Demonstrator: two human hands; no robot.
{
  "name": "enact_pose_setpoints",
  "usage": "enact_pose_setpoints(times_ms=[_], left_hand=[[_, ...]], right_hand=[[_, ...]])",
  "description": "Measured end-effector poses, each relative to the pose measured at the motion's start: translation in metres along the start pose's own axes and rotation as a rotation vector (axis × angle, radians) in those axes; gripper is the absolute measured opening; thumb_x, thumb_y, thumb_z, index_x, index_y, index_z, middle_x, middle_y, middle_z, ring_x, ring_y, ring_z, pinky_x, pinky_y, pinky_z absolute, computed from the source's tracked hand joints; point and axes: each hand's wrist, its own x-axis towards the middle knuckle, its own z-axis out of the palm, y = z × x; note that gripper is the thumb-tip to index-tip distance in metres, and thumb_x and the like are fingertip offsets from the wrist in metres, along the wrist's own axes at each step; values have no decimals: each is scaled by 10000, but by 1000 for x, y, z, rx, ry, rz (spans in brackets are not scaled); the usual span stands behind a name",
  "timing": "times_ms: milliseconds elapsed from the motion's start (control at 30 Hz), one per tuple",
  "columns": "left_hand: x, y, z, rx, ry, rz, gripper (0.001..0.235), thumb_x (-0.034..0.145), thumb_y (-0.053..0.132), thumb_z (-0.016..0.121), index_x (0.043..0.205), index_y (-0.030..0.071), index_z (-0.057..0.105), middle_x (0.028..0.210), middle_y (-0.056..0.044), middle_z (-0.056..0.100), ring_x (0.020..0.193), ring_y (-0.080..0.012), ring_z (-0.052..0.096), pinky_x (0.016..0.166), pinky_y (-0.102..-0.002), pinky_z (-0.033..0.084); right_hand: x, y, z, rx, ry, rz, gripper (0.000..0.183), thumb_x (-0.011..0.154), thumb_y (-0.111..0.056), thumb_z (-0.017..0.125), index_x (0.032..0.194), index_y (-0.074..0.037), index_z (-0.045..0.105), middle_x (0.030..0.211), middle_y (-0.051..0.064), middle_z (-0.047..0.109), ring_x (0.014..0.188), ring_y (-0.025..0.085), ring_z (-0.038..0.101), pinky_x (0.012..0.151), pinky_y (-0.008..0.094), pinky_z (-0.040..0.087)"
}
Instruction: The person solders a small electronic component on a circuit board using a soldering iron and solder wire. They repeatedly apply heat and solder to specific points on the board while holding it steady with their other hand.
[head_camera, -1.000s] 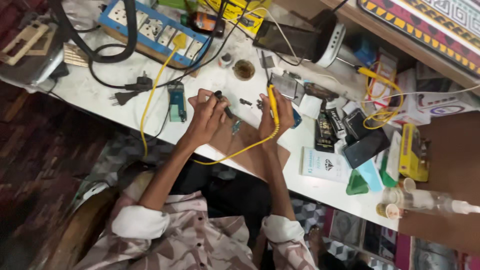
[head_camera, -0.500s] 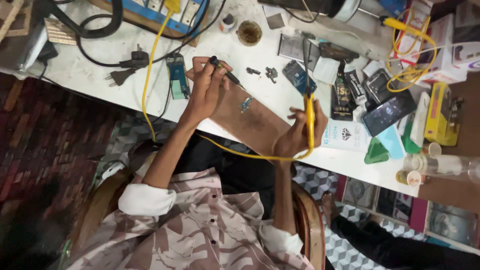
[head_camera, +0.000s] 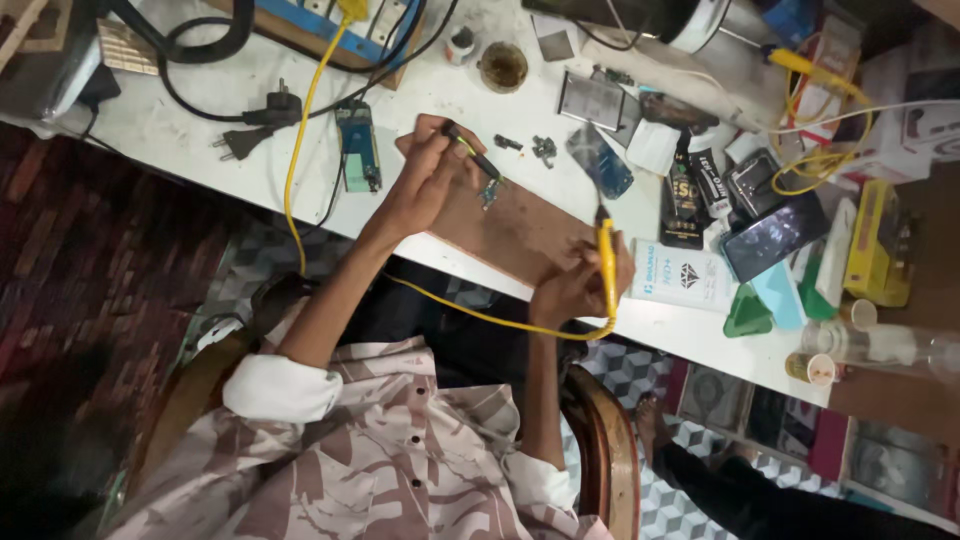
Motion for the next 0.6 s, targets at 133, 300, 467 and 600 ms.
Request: enact_pose_setpoints(times_ms=[133,300,467,600], left_hand=[[-4,14,0,455,194,17,123,1124,45,447,1147,-8,555,1089,-88,620,809,-160,666,850,-387,486],[-2,29,7,712,54,305,293,1091,0,387,1373,-66,439,1111,-37,677,942,-226,632,1051,-442,249],[-2,21,7,443,61,20,186,1111,81,455,1109,14,628,1062,-37,649,885,-204,637,907,-383,455],[-6,18,-2,357,192,-19,259,1141,192,468,1129,-33,595,1071,-76,652,798,-122,666,774,-281,555]], right_hand=[[9,0,1,1,20,173,560,1054,-412,658,1330,69,589,924,90,633,749,129,585,710,281,498],[10,1,1,-5,35,176,530,1053,-390,658,1316,67,605,976,104,637,741,140,595,709,278,480],[10,5,2,15,70,158,516,1069,-363,670,1328,80,615,1086,140,620,793,173,620,714,295,518],[11,3,4,42,67,197,526,1052,-363,672,1330,76,593,1100,146,634,755,180,656,674,294,553]])
